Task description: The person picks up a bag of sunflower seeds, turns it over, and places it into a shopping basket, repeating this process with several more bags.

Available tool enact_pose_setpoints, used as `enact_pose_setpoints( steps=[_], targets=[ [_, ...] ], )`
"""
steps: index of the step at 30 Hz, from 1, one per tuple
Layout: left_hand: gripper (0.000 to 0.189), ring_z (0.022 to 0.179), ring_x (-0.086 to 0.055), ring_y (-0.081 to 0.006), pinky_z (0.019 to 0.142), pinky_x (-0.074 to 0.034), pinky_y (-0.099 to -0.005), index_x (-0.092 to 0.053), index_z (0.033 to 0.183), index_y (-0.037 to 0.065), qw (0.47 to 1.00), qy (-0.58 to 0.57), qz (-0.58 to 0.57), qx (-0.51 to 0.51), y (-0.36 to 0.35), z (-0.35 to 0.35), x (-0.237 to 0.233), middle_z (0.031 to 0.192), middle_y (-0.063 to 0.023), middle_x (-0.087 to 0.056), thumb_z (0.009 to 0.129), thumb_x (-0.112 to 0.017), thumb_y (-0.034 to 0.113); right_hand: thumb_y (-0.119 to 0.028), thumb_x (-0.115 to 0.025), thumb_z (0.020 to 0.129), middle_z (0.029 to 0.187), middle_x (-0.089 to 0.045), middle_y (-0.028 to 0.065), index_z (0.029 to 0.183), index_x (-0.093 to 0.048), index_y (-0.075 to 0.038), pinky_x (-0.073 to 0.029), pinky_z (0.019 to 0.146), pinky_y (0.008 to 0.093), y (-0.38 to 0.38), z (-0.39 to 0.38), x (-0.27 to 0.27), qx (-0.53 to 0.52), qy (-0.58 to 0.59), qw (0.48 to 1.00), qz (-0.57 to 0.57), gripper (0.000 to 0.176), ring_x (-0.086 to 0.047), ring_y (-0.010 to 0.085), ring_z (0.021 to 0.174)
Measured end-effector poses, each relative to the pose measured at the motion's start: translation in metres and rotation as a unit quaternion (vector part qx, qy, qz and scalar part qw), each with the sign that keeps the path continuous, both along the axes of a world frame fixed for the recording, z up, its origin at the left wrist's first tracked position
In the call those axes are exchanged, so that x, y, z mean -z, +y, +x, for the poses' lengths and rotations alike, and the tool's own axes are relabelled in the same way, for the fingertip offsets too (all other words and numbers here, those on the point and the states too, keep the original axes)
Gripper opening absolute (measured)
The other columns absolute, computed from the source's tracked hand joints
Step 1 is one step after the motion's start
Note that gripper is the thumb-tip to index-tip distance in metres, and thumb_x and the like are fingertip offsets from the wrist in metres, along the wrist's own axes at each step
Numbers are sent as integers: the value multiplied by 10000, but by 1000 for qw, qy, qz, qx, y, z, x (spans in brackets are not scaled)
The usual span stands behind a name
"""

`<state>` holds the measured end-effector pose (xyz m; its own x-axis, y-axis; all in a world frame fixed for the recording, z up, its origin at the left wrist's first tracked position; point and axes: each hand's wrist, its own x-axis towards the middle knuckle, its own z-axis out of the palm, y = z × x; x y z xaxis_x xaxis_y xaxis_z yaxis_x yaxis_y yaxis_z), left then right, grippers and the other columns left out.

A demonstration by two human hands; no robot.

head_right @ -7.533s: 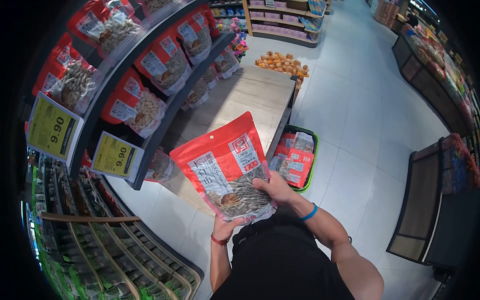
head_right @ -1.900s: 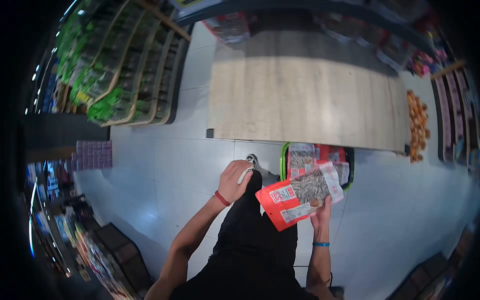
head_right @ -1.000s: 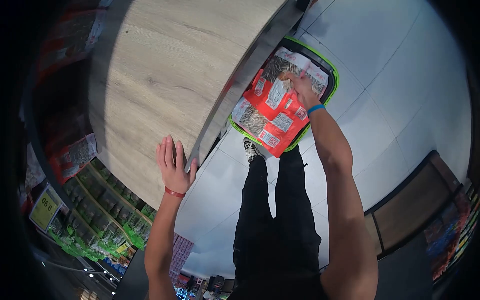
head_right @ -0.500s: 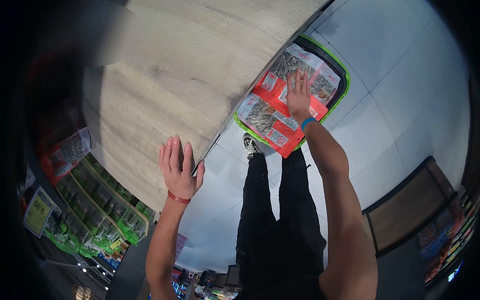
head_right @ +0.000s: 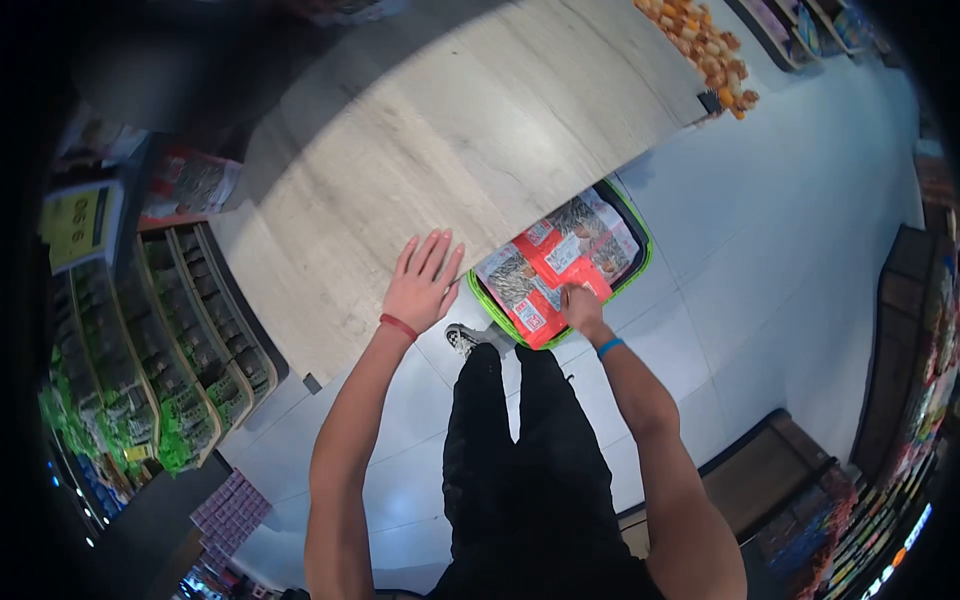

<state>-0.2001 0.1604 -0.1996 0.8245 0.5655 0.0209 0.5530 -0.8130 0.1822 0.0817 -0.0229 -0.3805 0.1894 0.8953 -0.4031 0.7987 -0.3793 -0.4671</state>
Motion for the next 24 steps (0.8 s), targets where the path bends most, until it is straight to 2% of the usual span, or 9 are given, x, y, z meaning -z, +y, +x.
enact_pose_setpoints(
  steps=[2, 5, 7, 11, 14, 16, 19, 22, 24],
  targets=[
    [602, 1396, -289, -264, 1153, -172, -485, -412, 1395, 100, 1000, -4, 4, -12, -2, -2, 3, 1484, -146, -346, 854, -585, 300, -240, -462, 911, 802, -642, 231, 837, -616, -29, -494, 688, 535, -35, -26, -28, -28, 37, 998, -39, 271, -624, 425, 762],
    [593, 1398, -291, -261, 1156, -177, -471, -424, 1377, 68, 998, 36, 30, -48, -15, 3, -16, 1475, -150, -361, 839, -581, 263, -219, -518, 895, 806, -666, 154, 854, -685, -99, -516, 696, 453, -88, -58, -59, -93, 112, 987, -65, 209, -647, 358, 781],
    [570, 1378, -324, -260, 1154, -188, -461, -456, 1345, 49, 997, -21, 23, -70, -39, -4, -25, 1428, -145, -423, 825, -590, 239, -224, -549, 883, 820, -673, 146, 846, -697, -98, -523, 726, 416, -99, -79, -102, -120, 165, 975, -88, 197, -654, 334, 794],
    [405, 1192, -483, -279, 1042, -353, -447, -556, 1206, 15, 967, -199, -12, -161, -96, -38, -54, 1212, -140, -551, 831, -595, 165, -248, -547, 887, 834, -675, 151, 863, -697, -88, -521, 742, 402, -101, -102, -130, -188, 126, 956, -187, 221, -654, 330, 823],
    [256, 1035, -556, -279, 902, -453, -389, -597, 1082, 14, 921, -254, -36, -292, -175, -96, -47, 1069, -115, -590, 841, -594, 99, -268, -533, 897, 830, -676, 152, 865, -696, -79, -520, 725, 400, -80, -128, -151, -288, 80, 945, -134, 251, -659, 317, 825],
    [149, 902, -584, -294, 824, -480, -396, -616, 954, 20, 857, -280, -103, -420, -237, -140, -38, 947, -105, -614, 856, -565, 119, -299, -538, 893, 826, -681, 147, 876, -691, -69, -523, 726, 394, -52, -146, -158, -333, 51, 927, -166, 276, -665, 312, 817],
    [121, 867, -613, -355, 768, -496, -446, -631, 919, 63, 725, -243, -194, -615, -339, -204, 0, 893, -144, -643, 878, -545, 140, -330, -541, 886, 783, -692, 117, 839, -697, -81, -533, 714, 405, -14, -171, -169, -346, 141, 920, -120, 297, -677, 303, 775],
    [157, 875, -632, -375, 771, -507, -468, -640, 907, 95, 641, -154, -271, -701, -426, -256, 22, 911, -163, -662, 874, -523, 194, -226, -518, 894, 817, -700, 112, 850, -689, -54, -537, 719, 360, 27, -215, -218, -391, 95, 909, -105, 246, -688, 264, 790],
    [195, 892, -635, -379, 779, -507, -468, -655, 924, 97, 573, -111, -308, -752, -463, -277, 23, 928, -177, -672, 869, -530, 236, -161, -506, 909, 803, -707, 121, 854, -673, -3, -542, 699, 334, 46, -230, -207, -414, 157, 891, -101, 236, -696, 220, 769]
  ],
)
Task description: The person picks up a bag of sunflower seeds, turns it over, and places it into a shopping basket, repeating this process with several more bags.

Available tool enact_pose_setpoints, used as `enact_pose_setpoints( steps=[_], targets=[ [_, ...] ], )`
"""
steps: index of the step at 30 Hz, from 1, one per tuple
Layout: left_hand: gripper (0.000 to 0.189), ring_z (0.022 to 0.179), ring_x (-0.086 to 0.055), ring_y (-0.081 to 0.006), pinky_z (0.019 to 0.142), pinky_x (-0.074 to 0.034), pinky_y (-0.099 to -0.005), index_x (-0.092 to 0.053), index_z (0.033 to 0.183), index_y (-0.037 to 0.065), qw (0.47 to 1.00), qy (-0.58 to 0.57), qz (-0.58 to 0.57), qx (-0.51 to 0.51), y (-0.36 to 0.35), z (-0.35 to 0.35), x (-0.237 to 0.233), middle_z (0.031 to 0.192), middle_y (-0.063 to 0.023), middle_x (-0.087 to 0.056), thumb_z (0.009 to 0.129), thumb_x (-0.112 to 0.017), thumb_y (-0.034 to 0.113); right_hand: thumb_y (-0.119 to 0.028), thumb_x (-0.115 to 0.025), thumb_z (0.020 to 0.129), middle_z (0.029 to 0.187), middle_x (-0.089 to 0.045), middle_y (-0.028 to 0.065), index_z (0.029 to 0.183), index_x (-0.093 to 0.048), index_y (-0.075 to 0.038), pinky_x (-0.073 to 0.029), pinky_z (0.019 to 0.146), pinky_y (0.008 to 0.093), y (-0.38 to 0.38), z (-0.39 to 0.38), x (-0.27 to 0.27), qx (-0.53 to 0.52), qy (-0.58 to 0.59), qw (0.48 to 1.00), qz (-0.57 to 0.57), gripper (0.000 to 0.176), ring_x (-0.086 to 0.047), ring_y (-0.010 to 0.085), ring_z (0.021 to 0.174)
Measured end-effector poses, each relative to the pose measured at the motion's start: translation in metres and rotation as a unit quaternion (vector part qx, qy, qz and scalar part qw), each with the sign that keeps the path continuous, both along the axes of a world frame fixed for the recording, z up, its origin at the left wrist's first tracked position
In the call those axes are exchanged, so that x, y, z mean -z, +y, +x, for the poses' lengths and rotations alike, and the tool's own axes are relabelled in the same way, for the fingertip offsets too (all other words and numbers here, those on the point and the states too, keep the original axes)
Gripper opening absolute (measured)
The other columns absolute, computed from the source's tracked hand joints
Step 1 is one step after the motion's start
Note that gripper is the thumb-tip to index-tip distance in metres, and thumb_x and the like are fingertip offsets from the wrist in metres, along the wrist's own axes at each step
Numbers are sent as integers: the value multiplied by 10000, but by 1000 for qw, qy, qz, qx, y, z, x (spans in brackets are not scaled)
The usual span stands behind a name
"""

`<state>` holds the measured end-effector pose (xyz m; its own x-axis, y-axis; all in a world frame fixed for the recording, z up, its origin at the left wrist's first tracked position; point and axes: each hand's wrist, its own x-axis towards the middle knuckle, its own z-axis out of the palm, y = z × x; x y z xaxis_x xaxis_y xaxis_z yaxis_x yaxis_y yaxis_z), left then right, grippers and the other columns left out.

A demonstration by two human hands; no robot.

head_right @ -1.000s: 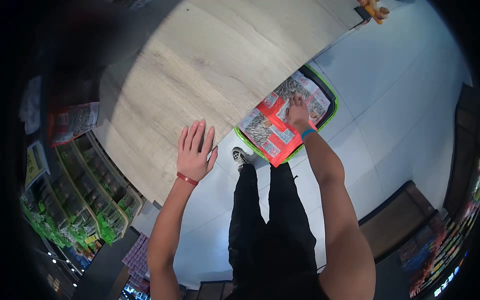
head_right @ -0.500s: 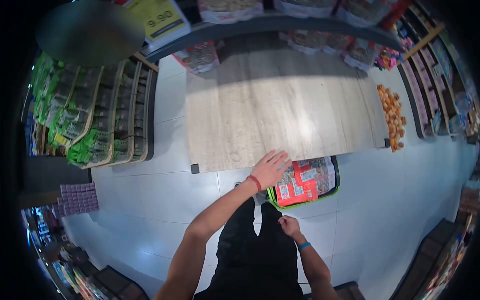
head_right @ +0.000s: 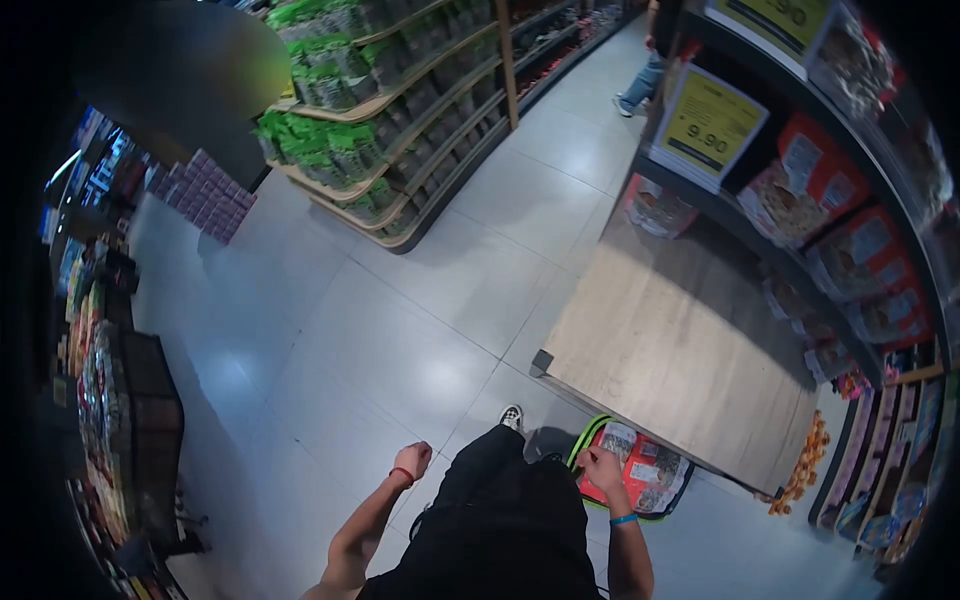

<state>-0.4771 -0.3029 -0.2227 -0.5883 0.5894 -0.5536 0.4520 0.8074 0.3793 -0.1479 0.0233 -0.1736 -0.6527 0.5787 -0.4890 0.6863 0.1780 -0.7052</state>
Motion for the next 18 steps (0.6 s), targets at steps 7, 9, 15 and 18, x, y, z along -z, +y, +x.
enact_pose_setpoints(
  steps=[7, 9, 15, 18],
  targets=[
    [265, 907, -632, -379, 793, -502, -461, -661, 944, 71, 992, -49, -36, -110, -47, -11, 7, 955, -185, -672, 856, -557, 299, -153, -500, 965, 825, -687, 110, 912, -640, 32, -536, 694, 281, 84, -64, -9, 131, 148, 975, -105, 238, -672, 173, 773],
    [264, 910, -632, -374, 795, -502, -457, -660, 938, 66, 987, -63, -19, -146, -49, 2, 17, 952, -181, -674, 845, -580, 299, -177, -505, 968, 836, -685, 104, 929, -637, 22, -534, 700, 278, 107, -79, -19, 129, 160, 973, -101, 242, -669, 173, 781],
    [278, 929, -648, -323, 829, -504, -401, -675, 945, 51, 947, -127, -15, -296, -52, 65, 29, 949, -158, -690, 786, -680, 280, -248, -512, 967, 911, -683, 114, 964, -620, 12, -530, 707, 292, 210, -123, -37, 161, 159, 974, -33, 282, -670, 195, 843],
    [267, 931, -650, -315, 826, -506, -394, -680, 929, 53, 916, -135, -15, -377, -52, 93, 46, 945, -159, -691, 773, -691, 270, -264, -532, 964, 958, -677, 97, 1045, -595, -18, -532, 722, 296, 271, -140, -39, 249, 207, 946, -31, 267, -667, 207, 884]
  ],
)
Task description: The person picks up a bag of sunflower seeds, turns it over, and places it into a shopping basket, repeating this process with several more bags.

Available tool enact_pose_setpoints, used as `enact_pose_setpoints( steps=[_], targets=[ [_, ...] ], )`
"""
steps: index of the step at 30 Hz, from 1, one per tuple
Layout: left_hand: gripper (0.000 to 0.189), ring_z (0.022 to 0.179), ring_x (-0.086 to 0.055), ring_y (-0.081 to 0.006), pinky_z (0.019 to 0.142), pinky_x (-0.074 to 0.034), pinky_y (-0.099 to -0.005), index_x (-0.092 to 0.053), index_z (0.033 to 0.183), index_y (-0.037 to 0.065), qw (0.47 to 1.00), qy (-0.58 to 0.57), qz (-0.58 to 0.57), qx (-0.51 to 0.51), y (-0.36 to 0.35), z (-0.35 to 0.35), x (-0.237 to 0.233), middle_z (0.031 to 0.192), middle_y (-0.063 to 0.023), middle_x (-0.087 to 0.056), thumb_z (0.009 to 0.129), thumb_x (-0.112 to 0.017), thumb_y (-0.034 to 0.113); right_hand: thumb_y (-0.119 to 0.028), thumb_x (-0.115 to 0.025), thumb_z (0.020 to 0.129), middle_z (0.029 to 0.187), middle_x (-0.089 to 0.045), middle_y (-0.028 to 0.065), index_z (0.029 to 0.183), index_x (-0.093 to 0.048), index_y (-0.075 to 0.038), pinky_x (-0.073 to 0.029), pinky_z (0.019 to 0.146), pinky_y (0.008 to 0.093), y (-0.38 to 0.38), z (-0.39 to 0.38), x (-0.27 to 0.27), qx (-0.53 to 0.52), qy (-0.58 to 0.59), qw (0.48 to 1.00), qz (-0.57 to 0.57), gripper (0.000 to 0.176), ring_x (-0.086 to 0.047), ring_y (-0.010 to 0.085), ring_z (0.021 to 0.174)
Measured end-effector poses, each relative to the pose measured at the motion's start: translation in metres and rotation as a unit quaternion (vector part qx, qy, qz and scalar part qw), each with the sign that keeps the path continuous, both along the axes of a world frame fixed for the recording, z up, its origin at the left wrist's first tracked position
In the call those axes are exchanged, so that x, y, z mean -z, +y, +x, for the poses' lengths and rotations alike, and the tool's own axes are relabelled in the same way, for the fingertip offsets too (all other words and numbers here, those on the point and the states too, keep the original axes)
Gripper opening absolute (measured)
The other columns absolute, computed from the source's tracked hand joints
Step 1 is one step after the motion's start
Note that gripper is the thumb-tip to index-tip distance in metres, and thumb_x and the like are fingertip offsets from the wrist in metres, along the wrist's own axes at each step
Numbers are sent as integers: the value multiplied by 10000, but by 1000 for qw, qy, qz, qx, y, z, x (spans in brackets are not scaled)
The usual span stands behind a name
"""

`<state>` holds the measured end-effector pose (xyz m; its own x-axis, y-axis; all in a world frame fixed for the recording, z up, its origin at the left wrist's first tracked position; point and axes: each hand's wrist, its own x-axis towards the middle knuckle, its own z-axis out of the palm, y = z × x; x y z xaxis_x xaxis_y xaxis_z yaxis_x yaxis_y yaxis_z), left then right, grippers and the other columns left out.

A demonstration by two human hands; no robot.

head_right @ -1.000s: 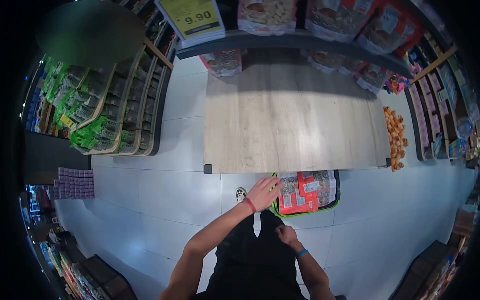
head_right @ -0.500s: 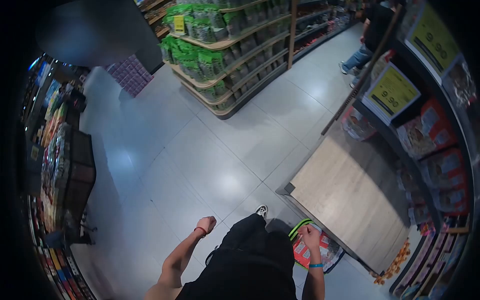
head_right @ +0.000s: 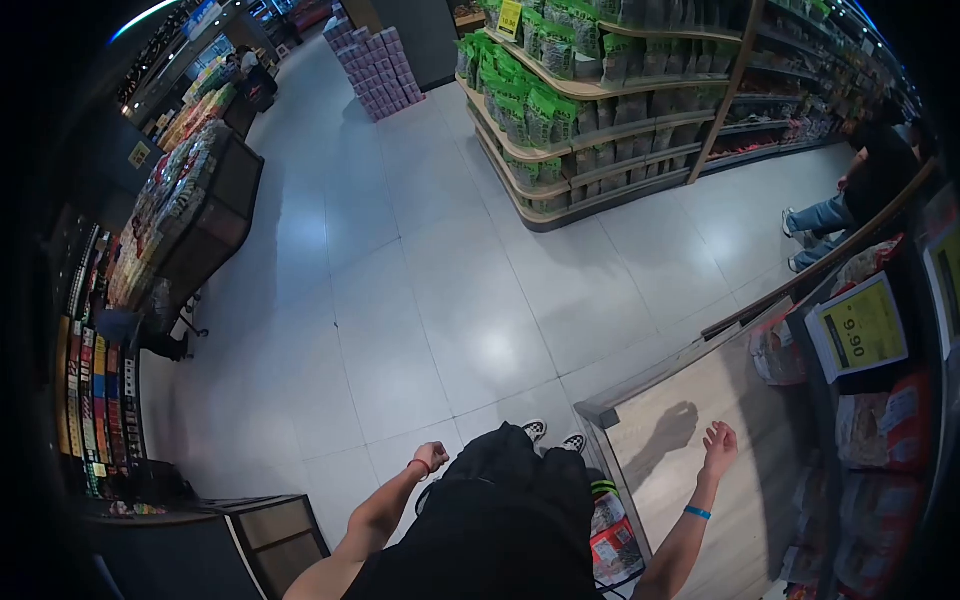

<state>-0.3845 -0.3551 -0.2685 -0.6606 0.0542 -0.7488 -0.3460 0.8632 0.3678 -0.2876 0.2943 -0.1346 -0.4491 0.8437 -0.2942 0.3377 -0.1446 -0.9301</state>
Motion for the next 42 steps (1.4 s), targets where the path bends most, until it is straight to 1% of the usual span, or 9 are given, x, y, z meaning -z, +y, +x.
enact_pose_setpoints(
  steps=[3, 7, 10, 13, 17, 26, 28, 37, 42],
  targets=[
    [228, 849, -670, -294, 776, -521, -382, -678, 857, 52, 999, -2, 4, -48, 14, 21, -1, 842, -137, -699, 755, -704, 254, -288, -594, 937, 1041, -647, 85, 1182, -512, -43, -506, 785, 320, 58, -11, 9, 112, 37, 993, -20, 356, -631, 203, 964],
    [204, 788, -679, -287, 734, -528, -377, -668, 803, 44, 997, 24, 10, -75, 43, 44, -6, 766, -150, -690, 749, -705, 237, -314, -676, 885, 1057, -609, 81, 1097, -575, 0, -464, 803, 312, 157, -18, 52, 131, -9, 991, 22, 392, -553, 142, 968],
    [197, 776, -679, -299, 729, -527, -384, -664, 786, 41, 995, 52, 5, -85, 55, 60, -1, 753, -166, -685, 752, -700, 232, -308, -730, 837, 1233, -578, 121, 1304, -480, 14, -409, 961, 340, 182, -34, 40, 106, 23, 994, 36, 621, -553, 223, 1083],
    [205, 800, -673, -320, 746, -521, -396, -661, 799, 34, 994, 59, -3, -92, 60, 78, 8, 783, -184, -682, 756, -698, 231, -326, -738, 831, 1241, -579, 120, 1241, -544, 45, -433, 915, 337, 208, -48, 58, 101, 42, 972, 208, 587, -558, 201, 1054],
    [246, 834, -657, -337, 764, -509, -401, -647, 838, 6, 987, 57, -10, -150, 68, 100, 1, 841, -207, -676, 762, -706, 233, -318, -750, 822, 1266, -572, 112, 1253, -544, 33, -427, 940, 328, 249, -56, 78, 64, 5, 982, 177, 593, -552, 183, 1084],
    [203, 779, -643, -272, 722, -506, -372, -636, 828, 4, 973, 38, 8, -226, 88, 126, -3, 807, -170, -672, 794, -695, 195, -314, -790, 775, 1243, -584, 93, 1280, -535, -11, -511, 800, 316, 279, -64, 92, 115, 67, 979, 157, 641, -581, 175, 1016],
    [201, 769, -641, -264, 715, -506, -370, -635, 824, 3, 972, 37, 14, -230, 91, 127, -3, 798, -165, -671, 795, -693, 193, -331, -807, 749, 1231, -586, 95, 1283, -535, -23, -539, 741, 328, 296, -64, 101, 145, -71, 972, 172, 674, -582, 173, 1013],
    [202, 736, -635, -232, 685, -507, -354, -637, 821, 1, 967, 36, 43, -248, 102, 135, 5, 768, -148, -672, 801, -687, 196, -351, -817, 734, 1243, -582, 111, 1292, -520, 11, -520, 838, 336, 264, -61, 75, 97, 56, 987, 115, 729, -582, 190, 1047],
    [204, 734, -632, -220, 679, -507, -344, -642, 830, 2, 966, 38, 52, -249, 105, 138, 18, 771, -144, -672, 799, -684, 199, -280, -820, 741, 1251, -580, 121, 1278, -514, 50, -492, 894, 338, 276, -55, 80, 67, -32, 979, 192, 701, -570, 201, 1074]
  ],
)
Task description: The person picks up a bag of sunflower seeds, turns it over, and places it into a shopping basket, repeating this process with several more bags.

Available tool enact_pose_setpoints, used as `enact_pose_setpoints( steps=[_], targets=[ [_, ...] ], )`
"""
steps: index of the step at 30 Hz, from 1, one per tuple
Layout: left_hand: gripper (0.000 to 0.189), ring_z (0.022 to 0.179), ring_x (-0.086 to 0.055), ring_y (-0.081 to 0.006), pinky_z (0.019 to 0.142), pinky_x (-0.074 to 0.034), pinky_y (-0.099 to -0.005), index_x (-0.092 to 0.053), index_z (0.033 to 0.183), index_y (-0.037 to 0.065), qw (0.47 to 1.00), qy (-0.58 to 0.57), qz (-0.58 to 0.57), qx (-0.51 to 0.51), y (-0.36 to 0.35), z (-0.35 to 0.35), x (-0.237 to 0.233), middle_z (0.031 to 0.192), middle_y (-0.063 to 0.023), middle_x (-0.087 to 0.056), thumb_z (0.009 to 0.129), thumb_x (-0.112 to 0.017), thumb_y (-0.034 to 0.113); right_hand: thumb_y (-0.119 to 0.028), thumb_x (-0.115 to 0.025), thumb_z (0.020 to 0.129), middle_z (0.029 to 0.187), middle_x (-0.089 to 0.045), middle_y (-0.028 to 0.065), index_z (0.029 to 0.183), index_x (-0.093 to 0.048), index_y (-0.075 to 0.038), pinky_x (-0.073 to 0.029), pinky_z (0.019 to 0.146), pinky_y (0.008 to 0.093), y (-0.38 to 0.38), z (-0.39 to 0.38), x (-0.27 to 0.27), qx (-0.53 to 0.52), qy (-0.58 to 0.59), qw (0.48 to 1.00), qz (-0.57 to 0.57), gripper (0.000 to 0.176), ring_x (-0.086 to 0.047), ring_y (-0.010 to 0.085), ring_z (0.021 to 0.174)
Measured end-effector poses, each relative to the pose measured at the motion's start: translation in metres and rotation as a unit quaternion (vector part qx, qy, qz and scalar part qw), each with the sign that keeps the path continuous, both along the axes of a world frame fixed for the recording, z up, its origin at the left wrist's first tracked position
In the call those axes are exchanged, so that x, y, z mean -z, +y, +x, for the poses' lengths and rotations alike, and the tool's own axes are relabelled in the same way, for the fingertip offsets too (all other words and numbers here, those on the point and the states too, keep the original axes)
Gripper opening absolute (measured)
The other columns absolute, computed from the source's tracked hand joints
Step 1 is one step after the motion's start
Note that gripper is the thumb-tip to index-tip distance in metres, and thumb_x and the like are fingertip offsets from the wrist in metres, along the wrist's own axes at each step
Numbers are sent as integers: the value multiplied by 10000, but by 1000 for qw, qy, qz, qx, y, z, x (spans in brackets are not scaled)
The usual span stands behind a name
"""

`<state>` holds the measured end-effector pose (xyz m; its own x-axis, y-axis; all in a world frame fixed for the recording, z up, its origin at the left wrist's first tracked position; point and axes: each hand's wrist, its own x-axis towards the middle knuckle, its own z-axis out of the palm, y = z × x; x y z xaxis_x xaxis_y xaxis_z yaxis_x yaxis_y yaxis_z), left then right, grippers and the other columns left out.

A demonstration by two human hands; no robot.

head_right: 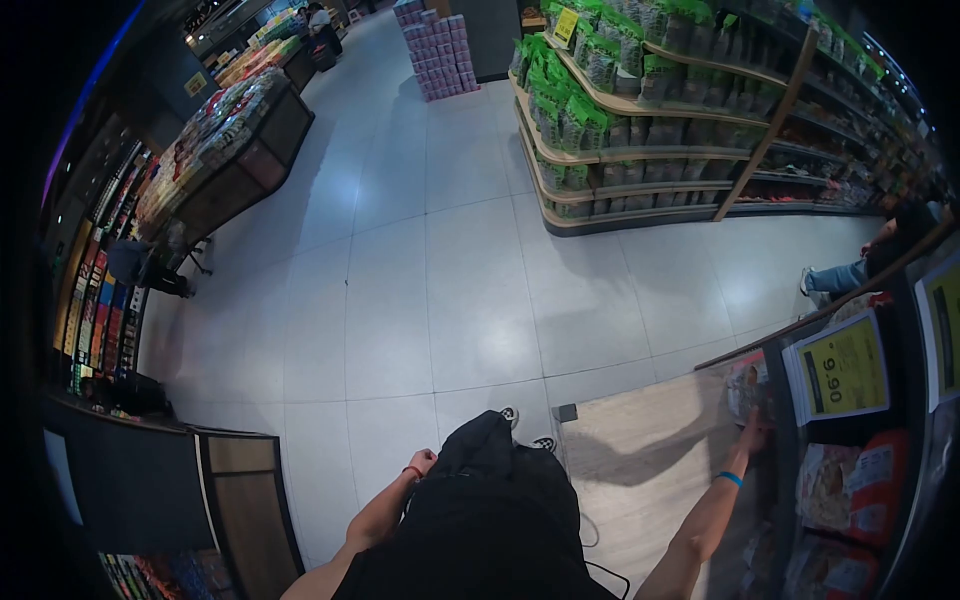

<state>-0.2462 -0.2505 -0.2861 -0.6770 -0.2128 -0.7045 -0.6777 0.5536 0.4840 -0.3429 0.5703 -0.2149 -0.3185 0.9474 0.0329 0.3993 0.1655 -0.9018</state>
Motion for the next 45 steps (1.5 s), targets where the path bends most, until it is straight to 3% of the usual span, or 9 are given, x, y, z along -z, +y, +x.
enact_pose_setpoints(
  steps=[8, 10, 13, 20, 27, 32, 35, 39, 45],
  targets=[
    [197, 724, -627, -207, 660, -506, -337, -638, 838, -5, 1000, -8, 22, -4, 7, -9, -4, 765, -131, -670, 801, -686, 183, -167, -774, 796, 1251, -585, 117, 1266, -528, 32, -454, 925, 333, -32, 5, -4, -67, 61, 996, 22, 568, -572, 196, 1076],
    [188, 698, -624, -205, 644, -506, -335, -633, 834, -3, 1000, 0, 15, 10, 7, -10, 0, 752, -126, -666, 803, -685, 175, -173, -764, 808, 1286, -563, 134, 1295, -493, 44, -437, 959, 345, -78, 4, -46, -72, 166, 977, -114, 598, -553, 209, 1120],
    [174, 646, -618, -195, 604, -503, -329, -620, 824, 1, 1000, 3, 17, 15, 10, -15, -3, 725, -117, -656, 806, -685, 161, -126, -724, 839, 1284, -561, 134, 1319, -464, 32, -445, 951, 358, -94, 15, -48, -136, 250, 947, -147, 568, -558, 234, 1115],
    [92, 637, -650, -175, 567, -531, -305, -594, 848, -3, 996, -1, 71, -45, 15, -39, -6, 694, -105, -641, 829, -591, 87, -212, -674, 890, 1220, -590, 96, 1261, -513, 7, -476, 903, 364, -142, 46, -68, -69, 196, 941, -268, 460, -578, 219, 1083],
    [155, 745, -688, -200, 650, -539, -297, -569, 917, -30, 972, 169, 152, -53, 55, -117, -59, 828, -135, -664, 887, -534, 119, -282, -563, 958, 1190, -609, 95, 1263, -512, -13, -494, 907, 365, -210, 69, -63, -192, 226, 853, -430, 410, -609, 205, 1046],
    [155, 797, -674, -175, 692, -519, -289, -576, 985, 1, 942, 227, 244, 37, 135, -170, -128, 867, -101, -667, 925, -544, 141, -260, -523, 975, 1253, -583, 123, 1301, -473, 15, -482, 952, 394, -269, 75, -55, -223, 212, 765, -567, 430, -594, 241, 1101],
    [177, 846, -654, -157, 744, -512, -294, -580, 1007, 4, 915, 236, 309, 105, 167, -195, -140, 900, -104, -669, 940, -549, 164, -229, -530, 969, 1235, -588, 134, 1296, -474, 14, -473, 965, 389, -298, 59, -70, -248, 218, 796, -508, 411, -588, 244, 1108],
    [249, 919, -629, -156, 796, -501, -298, -585, 1087, 11, 889, 229, 320, 234, 225, -223, -101, 944, -97, -665, 943, -568, 213, -207, -591, 941, 1103, -644, 76, 1154, -574, -17, -485, 904, 356, -288, 80, -18, -170, 202, 817, -513, 286, -617, 188, 976],
    [342, 960, -616, -161, 842, -487, -301, -560, 1154, -7, 863, 132, 383, 302, 285, -245, -137, 1036, -101, -649, 958, -564, 273, -150, -613, 926, 1081, -649, 61, 1123, -598, -27, -485, 895, 325, -285, 105, -26, -162, 201, 835, -487, 233, -615, 157, 961]
  ],
)
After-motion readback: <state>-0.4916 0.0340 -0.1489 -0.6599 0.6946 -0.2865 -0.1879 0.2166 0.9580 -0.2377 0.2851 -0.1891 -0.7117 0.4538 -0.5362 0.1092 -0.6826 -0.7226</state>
